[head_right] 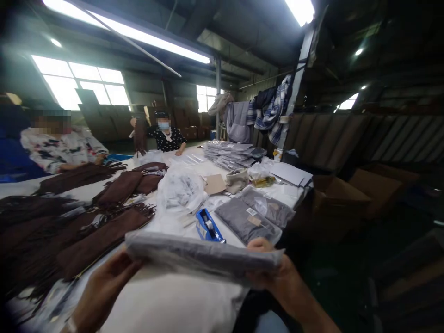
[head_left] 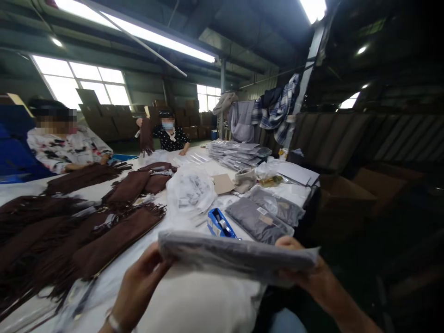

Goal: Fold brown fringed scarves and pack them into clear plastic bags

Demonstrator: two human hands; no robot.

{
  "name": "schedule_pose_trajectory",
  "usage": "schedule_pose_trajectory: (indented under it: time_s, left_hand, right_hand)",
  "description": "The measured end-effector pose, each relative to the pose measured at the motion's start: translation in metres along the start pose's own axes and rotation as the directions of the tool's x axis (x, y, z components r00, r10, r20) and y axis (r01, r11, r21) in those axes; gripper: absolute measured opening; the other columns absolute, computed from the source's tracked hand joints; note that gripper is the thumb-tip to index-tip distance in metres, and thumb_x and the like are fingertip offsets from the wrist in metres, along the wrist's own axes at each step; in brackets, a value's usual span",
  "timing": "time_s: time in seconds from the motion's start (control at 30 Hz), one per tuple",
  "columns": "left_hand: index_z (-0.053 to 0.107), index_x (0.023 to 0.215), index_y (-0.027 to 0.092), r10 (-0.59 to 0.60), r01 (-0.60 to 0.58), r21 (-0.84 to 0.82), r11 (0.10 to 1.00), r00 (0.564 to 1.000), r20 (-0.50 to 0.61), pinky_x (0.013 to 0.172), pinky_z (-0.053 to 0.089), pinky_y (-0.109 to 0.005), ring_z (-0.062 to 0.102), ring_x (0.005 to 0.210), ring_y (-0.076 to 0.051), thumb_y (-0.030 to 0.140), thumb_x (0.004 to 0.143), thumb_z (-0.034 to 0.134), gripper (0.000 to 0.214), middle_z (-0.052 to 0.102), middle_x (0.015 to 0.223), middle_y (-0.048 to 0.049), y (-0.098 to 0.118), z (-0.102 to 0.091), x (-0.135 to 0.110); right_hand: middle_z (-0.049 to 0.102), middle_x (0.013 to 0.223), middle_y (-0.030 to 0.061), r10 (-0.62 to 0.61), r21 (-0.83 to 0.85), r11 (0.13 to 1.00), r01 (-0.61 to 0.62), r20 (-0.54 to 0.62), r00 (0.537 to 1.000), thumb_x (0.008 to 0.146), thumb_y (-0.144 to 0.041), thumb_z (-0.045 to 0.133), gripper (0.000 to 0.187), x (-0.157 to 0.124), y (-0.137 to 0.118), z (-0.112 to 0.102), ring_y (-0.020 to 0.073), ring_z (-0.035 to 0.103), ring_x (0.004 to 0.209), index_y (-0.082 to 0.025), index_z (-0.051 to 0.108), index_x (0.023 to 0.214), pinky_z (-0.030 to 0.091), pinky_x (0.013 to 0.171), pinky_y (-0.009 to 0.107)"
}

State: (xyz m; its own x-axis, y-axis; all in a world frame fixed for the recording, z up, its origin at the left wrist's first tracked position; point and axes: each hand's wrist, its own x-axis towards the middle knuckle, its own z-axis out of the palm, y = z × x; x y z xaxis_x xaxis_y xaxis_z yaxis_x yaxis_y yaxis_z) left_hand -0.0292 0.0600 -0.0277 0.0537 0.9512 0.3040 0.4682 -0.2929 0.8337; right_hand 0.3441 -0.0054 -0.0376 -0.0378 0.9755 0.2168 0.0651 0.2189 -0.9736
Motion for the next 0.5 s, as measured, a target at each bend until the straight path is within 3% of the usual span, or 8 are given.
schedule_pose_trajectory:
  time_s: [0.07,0.1,0.17,0.2,0.3,0.37,0.43,0.5]
  left_hand:
    - [0.064,0.105,0.019,0.116,-0.122,-0.153,0.981,0.992,-0.041,0.090,0.051,-0.036,0.061,0.100,-0.024,0.047,0.074,0.067,0.042,0.066,0.108,-0.0049,0.037,0.044,0.061]
    - [0.064,0.105,0.018,0.147,-0.146,-0.236,0.961,0.989,-0.011,0.092,0.049,-0.036,0.061,0.102,-0.024,0.046,0.073,0.068,0.042,0.066,0.109,-0.0051,0.049,0.069,0.090]
    - [0.064,0.107,0.014,0.123,-0.089,-0.372,0.924,0.990,0.069,0.098,0.044,-0.039,0.058,0.108,-0.025,0.042,0.073,0.067,0.044,0.066,0.109,-0.0081,0.056,0.120,0.139]
    - [0.061,0.111,0.013,0.042,-0.007,-0.407,0.913,0.996,0.075,0.099,0.044,-0.042,0.058,0.108,-0.026,0.039,0.073,0.066,0.047,0.065,0.111,-0.0099,0.053,0.144,0.158]
    - [0.059,0.115,0.010,-0.143,0.156,-0.382,0.911,0.988,0.064,0.100,0.042,-0.050,0.059,0.108,-0.028,0.030,0.073,0.063,0.047,0.065,0.112,-0.0141,0.024,0.204,0.186]
    - [0.061,0.112,0.012,-0.161,0.188,-0.312,0.931,0.981,0.112,0.102,0.039,-0.052,0.058,0.110,-0.028,0.026,0.071,0.062,0.043,0.064,0.113,-0.0136,0.005,0.230,0.185]
    - [0.062,0.112,0.015,-0.153,0.205,-0.221,0.954,0.961,0.232,0.107,0.034,-0.051,0.055,0.115,-0.028,0.024,0.072,0.062,0.041,0.062,0.118,-0.0117,-0.005,0.247,0.177]
    - [0.058,0.119,0.015,-0.168,0.239,-0.146,0.960,0.909,0.382,0.110,0.031,-0.049,0.049,0.122,-0.027,0.026,0.075,0.060,0.045,0.056,0.127,-0.0109,-0.006,0.261,0.167]
  right_hand:
    - [0.059,0.120,0.0077,-0.241,-0.182,0.960,0.213,-0.146,0.960,0.074,-0.033,0.067,0.024,0.016,-0.006,-0.051,0.0274,0.052,0.114,-0.024,0.068,0.097,0.043,0.099,0.044]
    - [0.059,0.122,0.0074,-0.338,-0.256,0.922,0.289,-0.174,0.925,0.077,-0.032,0.064,0.024,0.026,-0.002,-0.071,0.0274,0.049,0.118,-0.025,0.068,0.099,0.039,0.103,0.046]
    - [0.060,0.122,0.0062,-0.447,-0.374,0.852,0.367,-0.153,0.881,0.081,-0.029,0.058,0.023,0.048,0.024,-0.102,0.0262,0.048,0.121,-0.028,0.068,0.102,0.033,0.106,0.048]
    - [0.061,0.121,0.0053,-0.461,-0.423,0.824,0.377,-0.114,0.880,0.082,-0.027,0.056,0.024,0.060,0.045,-0.112,0.0256,0.047,0.121,-0.029,0.068,0.103,0.032,0.107,0.050]
    - [0.060,0.123,0.0019,-0.332,-0.531,0.785,0.318,0.072,0.941,0.082,-0.017,0.047,0.034,0.087,0.122,-0.127,0.0245,0.046,0.124,-0.034,0.067,0.105,0.027,0.108,0.055]
    - [0.057,0.127,0.0000,-0.161,-0.540,0.809,0.231,0.174,0.971,0.077,-0.010,0.042,0.045,0.096,0.166,-0.131,0.0240,0.042,0.127,-0.035,0.067,0.104,0.024,0.108,0.057]
    - [0.052,0.132,-0.0017,-0.028,-0.499,0.855,0.142,0.230,0.973,0.071,-0.006,0.040,0.051,0.099,0.189,-0.138,0.0231,0.036,0.131,-0.035,0.067,0.103,0.021,0.110,0.056]
    - [0.049,0.136,-0.0027,0.057,-0.423,0.905,0.052,0.240,0.969,0.070,-0.007,0.040,0.051,0.108,0.193,-0.152,0.0217,0.034,0.132,-0.034,0.067,0.103,0.021,0.111,0.053]
